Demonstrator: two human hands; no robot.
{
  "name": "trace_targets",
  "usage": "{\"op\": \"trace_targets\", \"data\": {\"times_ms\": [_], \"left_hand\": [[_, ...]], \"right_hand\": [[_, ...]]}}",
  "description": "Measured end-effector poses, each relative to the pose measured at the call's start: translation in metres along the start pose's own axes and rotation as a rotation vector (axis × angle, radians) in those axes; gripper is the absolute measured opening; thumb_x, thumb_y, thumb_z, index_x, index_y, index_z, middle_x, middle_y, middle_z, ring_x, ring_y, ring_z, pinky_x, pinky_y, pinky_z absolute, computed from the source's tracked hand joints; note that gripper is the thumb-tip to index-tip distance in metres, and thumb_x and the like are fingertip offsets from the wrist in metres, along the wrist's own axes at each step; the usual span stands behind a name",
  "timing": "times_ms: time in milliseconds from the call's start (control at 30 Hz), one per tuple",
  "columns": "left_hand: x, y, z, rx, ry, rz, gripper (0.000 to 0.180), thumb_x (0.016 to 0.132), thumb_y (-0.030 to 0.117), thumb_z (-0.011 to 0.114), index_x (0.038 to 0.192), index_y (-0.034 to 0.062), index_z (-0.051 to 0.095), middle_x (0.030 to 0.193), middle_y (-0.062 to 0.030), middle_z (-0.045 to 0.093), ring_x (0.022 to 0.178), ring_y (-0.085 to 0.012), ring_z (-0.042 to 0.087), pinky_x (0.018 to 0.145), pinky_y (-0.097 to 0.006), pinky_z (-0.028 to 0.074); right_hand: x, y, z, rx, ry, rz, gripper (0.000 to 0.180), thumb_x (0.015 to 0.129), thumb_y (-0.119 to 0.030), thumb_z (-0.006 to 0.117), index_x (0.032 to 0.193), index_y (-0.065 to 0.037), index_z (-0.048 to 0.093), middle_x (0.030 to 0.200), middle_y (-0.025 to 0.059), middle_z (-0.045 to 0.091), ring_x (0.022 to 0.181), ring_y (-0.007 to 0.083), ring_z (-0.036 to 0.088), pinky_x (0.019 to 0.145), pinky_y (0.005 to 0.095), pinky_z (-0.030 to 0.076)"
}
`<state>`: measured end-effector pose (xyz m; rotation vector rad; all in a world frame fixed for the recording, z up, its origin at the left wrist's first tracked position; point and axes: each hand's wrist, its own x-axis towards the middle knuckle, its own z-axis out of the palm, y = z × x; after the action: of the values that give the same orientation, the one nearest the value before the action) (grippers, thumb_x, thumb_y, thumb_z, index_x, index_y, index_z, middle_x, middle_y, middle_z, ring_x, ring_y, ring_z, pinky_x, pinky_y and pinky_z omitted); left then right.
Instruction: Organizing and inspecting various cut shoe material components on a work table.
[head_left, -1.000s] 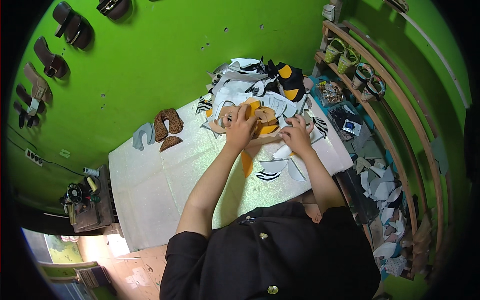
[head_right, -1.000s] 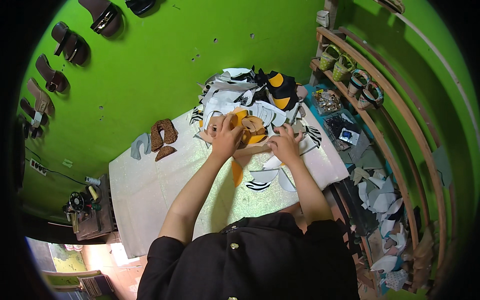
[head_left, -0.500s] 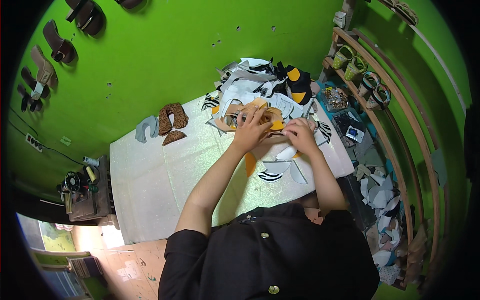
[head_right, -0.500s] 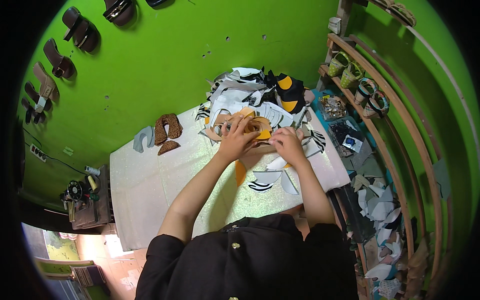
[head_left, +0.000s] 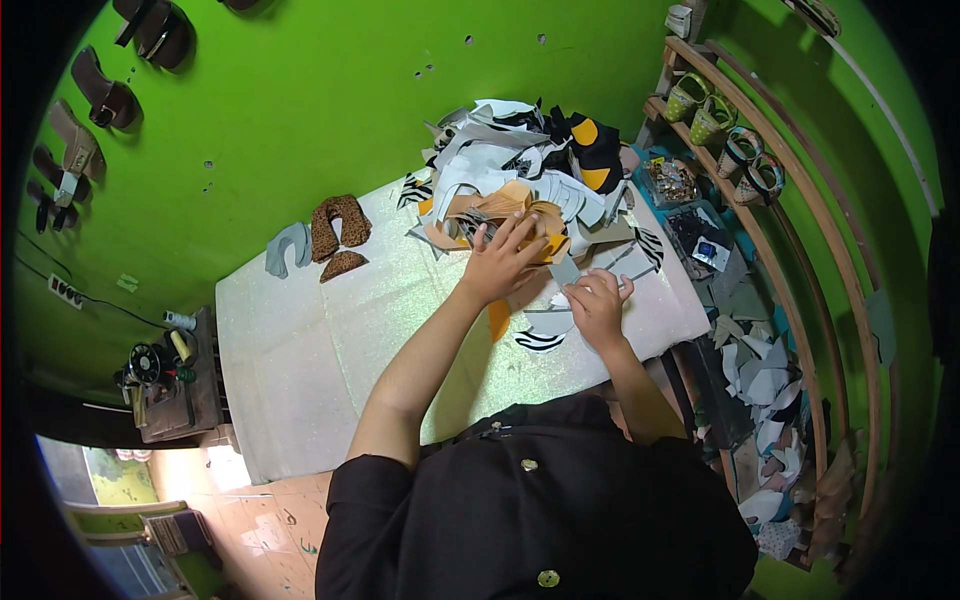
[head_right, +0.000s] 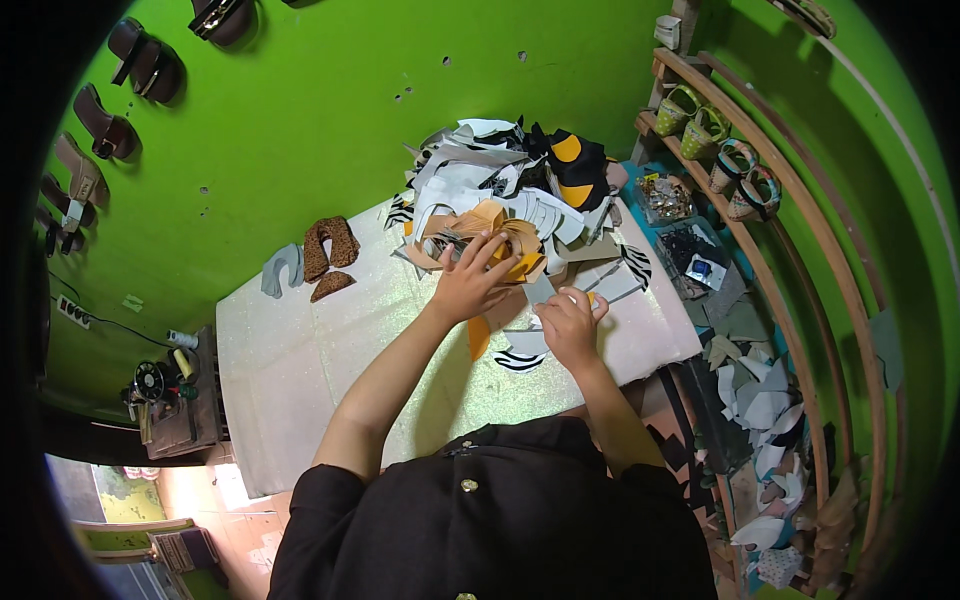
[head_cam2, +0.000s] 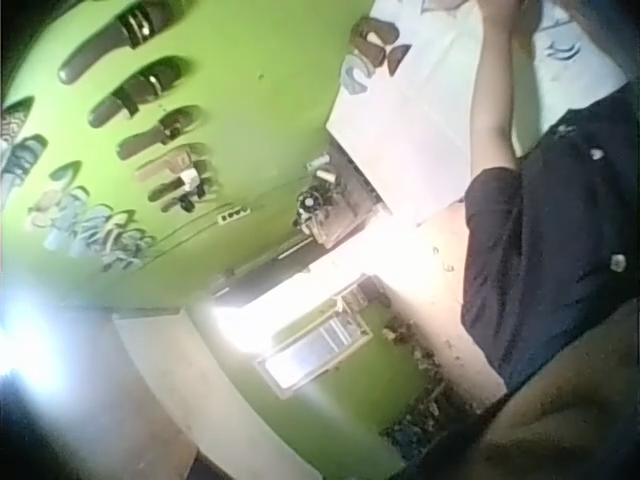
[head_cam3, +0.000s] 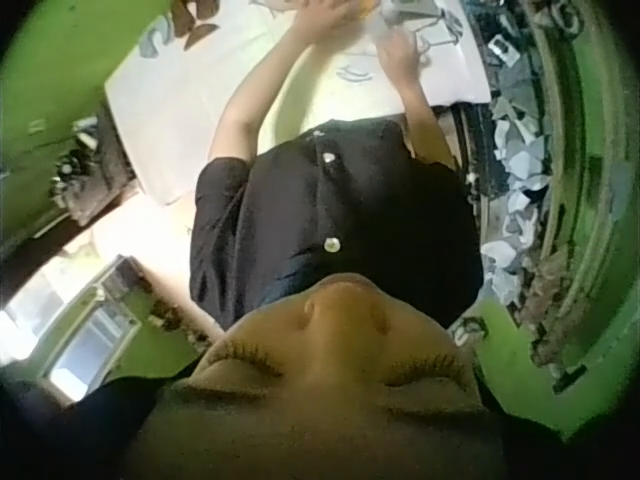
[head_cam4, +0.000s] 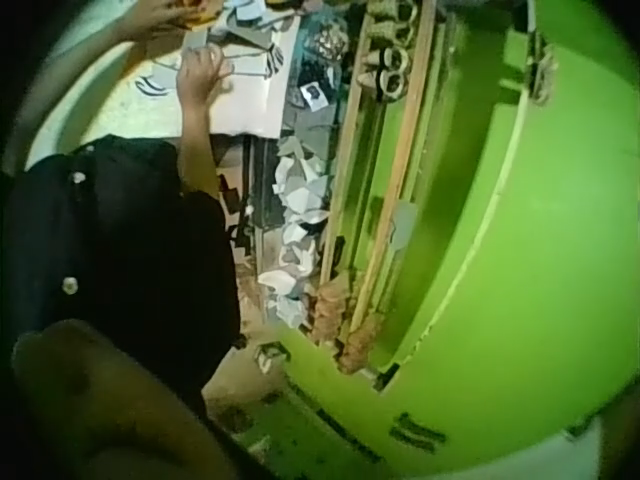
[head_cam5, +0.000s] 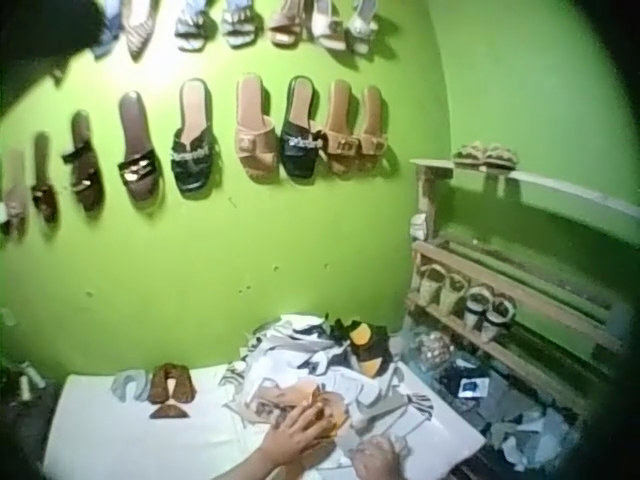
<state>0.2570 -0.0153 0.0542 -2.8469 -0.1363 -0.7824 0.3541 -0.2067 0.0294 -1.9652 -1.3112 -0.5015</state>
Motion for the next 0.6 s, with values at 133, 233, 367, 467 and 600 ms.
{"op": "trace_targets", "data": {"times_ms": [133,233,367,467,600], "left_hand": [[-0.004,0.008,0.002,-0.168,0.086,0.007,0.044,0.073,0.045,0.068,0.114,0.033,0.058,0.139,0.0008,0.04,0.13,-0.0174,0.031,0.101,-0.05,0.009],[-0.018,0.029,0.005,-0.168,0.103,0.054,0.036,0.067,0.032,0.07,0.103,0.0306,0.065,0.125,0.0014,0.051,0.12,-0.0179,0.041,0.097,-0.049,0.018],[-0.051,0.038,0.002,-0.363,0.107,-0.144,0.036,0.06,0.016,0.07,0.095,0.0264,0.069,0.099,0.0017,0.056,0.099,-0.0189,0.05,0.085,-0.04,0.032],[-0.072,0.053,-0.013,-0.405,0.105,-0.097,0.037,0.061,0.012,0.069,0.095,0.0251,0.069,0.089,0.0017,0.053,0.091,-0.0196,0.049,0.076,-0.036,0.034],[-0.076,0.063,-0.032,-0.335,0.164,-0.107,0.036,0.061,0.014,0.069,0.095,0.0256,0.069,0.087,0.0023,0.051,0.089,-0.0186,0.048,0.077,-0.037,0.031]], "right_hand": [[0.001,-0.011,0.0,-0.001,0.072,-0.055,0.004,0.073,-0.013,0.068,0.074,-0.017,0.068,0.08,-0.005,0.058,0.095,0.0186,0.053,0.09,0.044,0.021],[0.0,-0.027,-0.003,0.112,0.069,-0.022,0.002,0.073,-0.014,0.068,0.074,-0.016,0.067,0.081,-0.0038,0.058,0.094,0.0188,0.054,0.089,0.0423,0.022],[-0.009,-0.026,-0.001,0.343,0.023,0.291,0.009,0.08,-0.02,0.062,0.084,-0.012,0.066,0.084,0.0006,0.059,0.092,0.0187,0.055,0.089,0.0375,0.025],[-0.014,-0.015,0.018,0.567,-0.1,0.718,0.024,0.088,-0.026,0.056,0.103,-0.007,0.062,0.09,0.0027,0.062,0.089,0.016,0.056,0.087,0.0331,0.032],[-0.008,-0.018,0.035,1.118,-0.386,1.077,0.037,0.092,-0.029,0.054,0.107,0.004,0.059,0.095,0.0038,0.063,0.087,0.0136,0.057,0.078,0.0258,0.044]]}}
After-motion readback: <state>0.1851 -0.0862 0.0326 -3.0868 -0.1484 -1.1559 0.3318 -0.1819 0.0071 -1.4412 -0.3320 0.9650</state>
